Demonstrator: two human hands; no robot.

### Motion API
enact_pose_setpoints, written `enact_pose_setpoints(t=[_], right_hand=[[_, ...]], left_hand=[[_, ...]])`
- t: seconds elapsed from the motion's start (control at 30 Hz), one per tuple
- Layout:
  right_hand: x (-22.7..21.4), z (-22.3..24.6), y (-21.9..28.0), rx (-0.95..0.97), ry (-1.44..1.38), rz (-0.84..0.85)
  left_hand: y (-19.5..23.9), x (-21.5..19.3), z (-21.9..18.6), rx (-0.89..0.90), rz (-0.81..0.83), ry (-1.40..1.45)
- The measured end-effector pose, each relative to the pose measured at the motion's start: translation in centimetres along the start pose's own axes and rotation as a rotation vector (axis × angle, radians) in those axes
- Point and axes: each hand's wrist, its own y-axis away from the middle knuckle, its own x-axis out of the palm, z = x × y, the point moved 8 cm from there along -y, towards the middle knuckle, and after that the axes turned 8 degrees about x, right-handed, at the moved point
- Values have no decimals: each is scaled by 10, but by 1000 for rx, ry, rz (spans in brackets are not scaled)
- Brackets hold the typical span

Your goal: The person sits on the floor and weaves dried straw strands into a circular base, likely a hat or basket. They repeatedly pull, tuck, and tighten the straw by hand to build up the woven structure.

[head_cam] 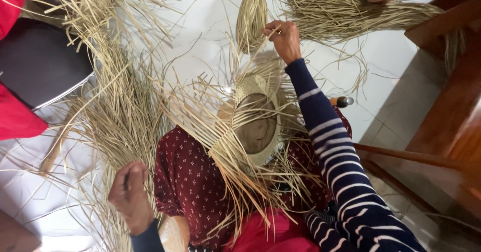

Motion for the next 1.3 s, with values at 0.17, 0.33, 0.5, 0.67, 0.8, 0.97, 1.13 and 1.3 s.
enact_pose_setpoints(t=[0.17,0.33,0.5,0.67,0.8,0.97,1.13,1.3], right_hand=[[-45,166,109,-383,-331,24],[-50,269,202,-402,-486,111],[-68,299,230,-333,-1104,318],[-107,257,255,-118,-1210,200],[-159,220,246,-95,-1473,246],[-213,100,235,104,-1386,-64],[-195,97,208,389,-1205,-301],[-140,132,213,301,-1068,-152]], left_hand=[[32,91,-115,544,417,30],[73,149,-185,748,582,162],[97,144,-196,743,639,314],[85,116,-162,882,562,-291],[40,62,-113,725,502,-228],[1,-15,-39,741,293,-513],[0,-28,-5,716,219,-563],[30,24,-31,723,190,-554]])
